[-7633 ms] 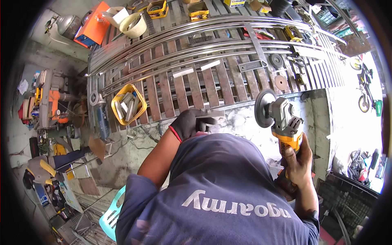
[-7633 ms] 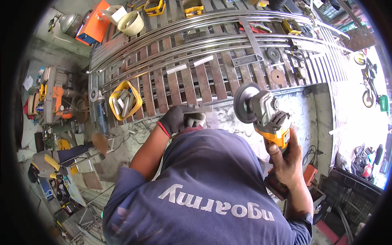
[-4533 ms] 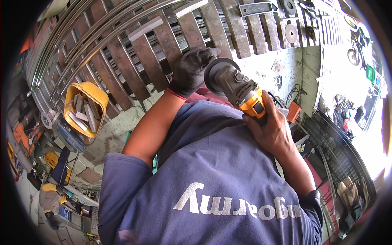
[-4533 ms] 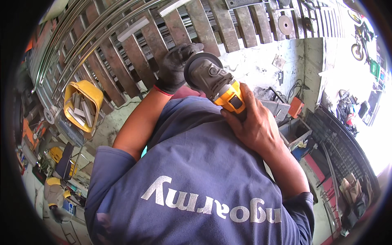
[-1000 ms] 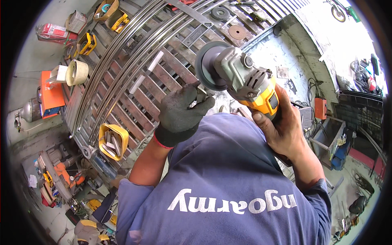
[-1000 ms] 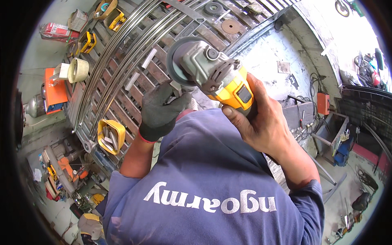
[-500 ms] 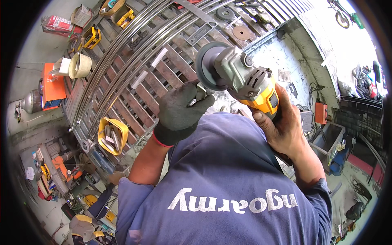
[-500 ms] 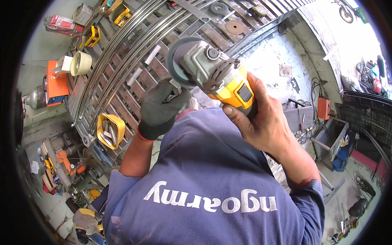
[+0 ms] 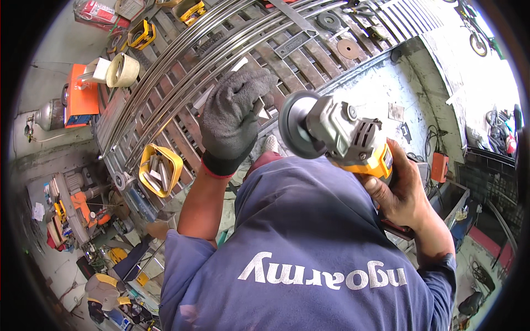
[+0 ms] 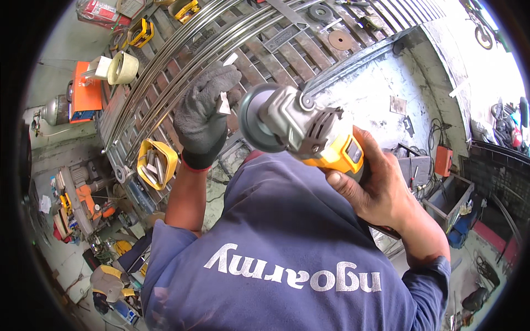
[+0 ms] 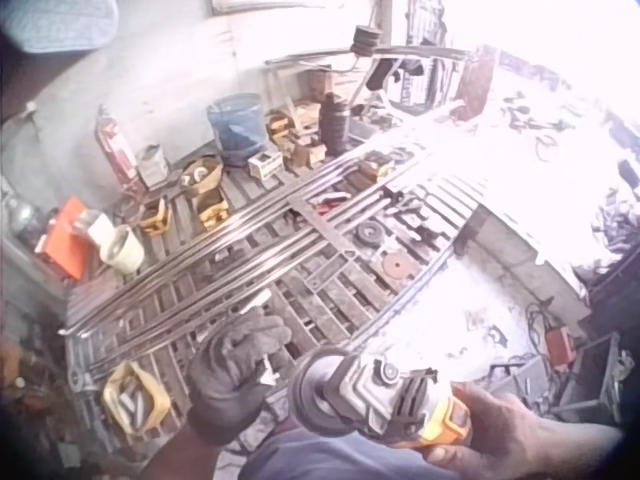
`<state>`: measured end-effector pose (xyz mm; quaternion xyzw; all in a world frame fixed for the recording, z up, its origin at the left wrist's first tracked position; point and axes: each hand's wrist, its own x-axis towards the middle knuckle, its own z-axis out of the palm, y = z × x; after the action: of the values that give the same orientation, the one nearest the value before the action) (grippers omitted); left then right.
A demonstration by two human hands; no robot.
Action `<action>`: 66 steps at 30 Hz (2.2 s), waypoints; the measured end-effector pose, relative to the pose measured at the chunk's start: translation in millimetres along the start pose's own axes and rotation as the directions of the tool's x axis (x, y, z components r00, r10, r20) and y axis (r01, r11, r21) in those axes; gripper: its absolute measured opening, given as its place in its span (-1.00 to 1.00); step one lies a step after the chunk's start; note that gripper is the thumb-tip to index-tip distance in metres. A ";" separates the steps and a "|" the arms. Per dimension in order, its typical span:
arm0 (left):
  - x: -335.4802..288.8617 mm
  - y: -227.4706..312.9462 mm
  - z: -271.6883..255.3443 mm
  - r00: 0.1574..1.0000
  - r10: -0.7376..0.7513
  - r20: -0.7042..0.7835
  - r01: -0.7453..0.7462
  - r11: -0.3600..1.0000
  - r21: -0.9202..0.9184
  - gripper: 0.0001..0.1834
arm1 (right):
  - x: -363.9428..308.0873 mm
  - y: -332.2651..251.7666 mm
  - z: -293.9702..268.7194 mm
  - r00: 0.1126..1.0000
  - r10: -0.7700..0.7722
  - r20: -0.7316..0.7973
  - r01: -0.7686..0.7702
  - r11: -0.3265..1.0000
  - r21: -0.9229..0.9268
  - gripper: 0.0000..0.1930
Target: The person smooths a small metal piece by hand using a handheld angle grinder.
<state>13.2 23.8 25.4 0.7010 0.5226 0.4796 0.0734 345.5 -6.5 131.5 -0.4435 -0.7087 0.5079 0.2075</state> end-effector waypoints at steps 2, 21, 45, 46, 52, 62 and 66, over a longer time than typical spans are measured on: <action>0.5 -2.5 -2.9 0.998 0.059 -0.013 -0.059 0.997 0.044 -0.62 | 0.7 -2.0 1.1 1.000 -0.006 0.028 0.007 1.000 -0.007 -0.28; 6.6 -1.7 -9.9 0.986 0.167 0.020 -0.168 0.979 0.113 -0.62 | 6.5 -2.2 3.1 0.992 -0.047 0.119 0.052 0.998 -0.040 -0.23; -28.4 -12.2 -37.8 0.994 -0.105 -0.029 0.105 0.857 0.505 -0.58 | -4.6 19.2 1.2 0.995 0.084 -0.061 -0.079 0.994 0.081 -0.37; -35.7 -24.1 -47.3 0.953 -0.301 0.032 0.244 0.824 0.512 -0.58 | -7.7 22.6 1.1 0.992 0.078 -0.100 -0.073 0.996 0.054 -0.36; -137.4 -66.7 -154.8 0.705 -0.707 0.046 0.416 0.466 0.781 -0.62 | -10.2 70.8 -9.0 0.980 0.029 -0.197 -0.038 0.998 -0.042 -0.36; -118.7 -89.6 -247.8 0.915 -0.230 -0.332 0.372 0.160 0.914 -0.51 | 2.1 66.9 13.0 0.948 0.087 -0.307 -0.097 0.995 -0.020 -0.40; -91.3 -121.7 -152.5 0.950 -0.249 -0.188 0.309 0.672 0.673 -0.59 | 1.7 50.4 23.6 0.939 0.187 -0.287 -0.186 0.982 0.033 -0.35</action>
<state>-181.1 -56.4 -21.8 0.5688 0.7673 0.2589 -0.1439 348.1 -13.1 76.3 -0.5775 -0.6243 0.4568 0.2611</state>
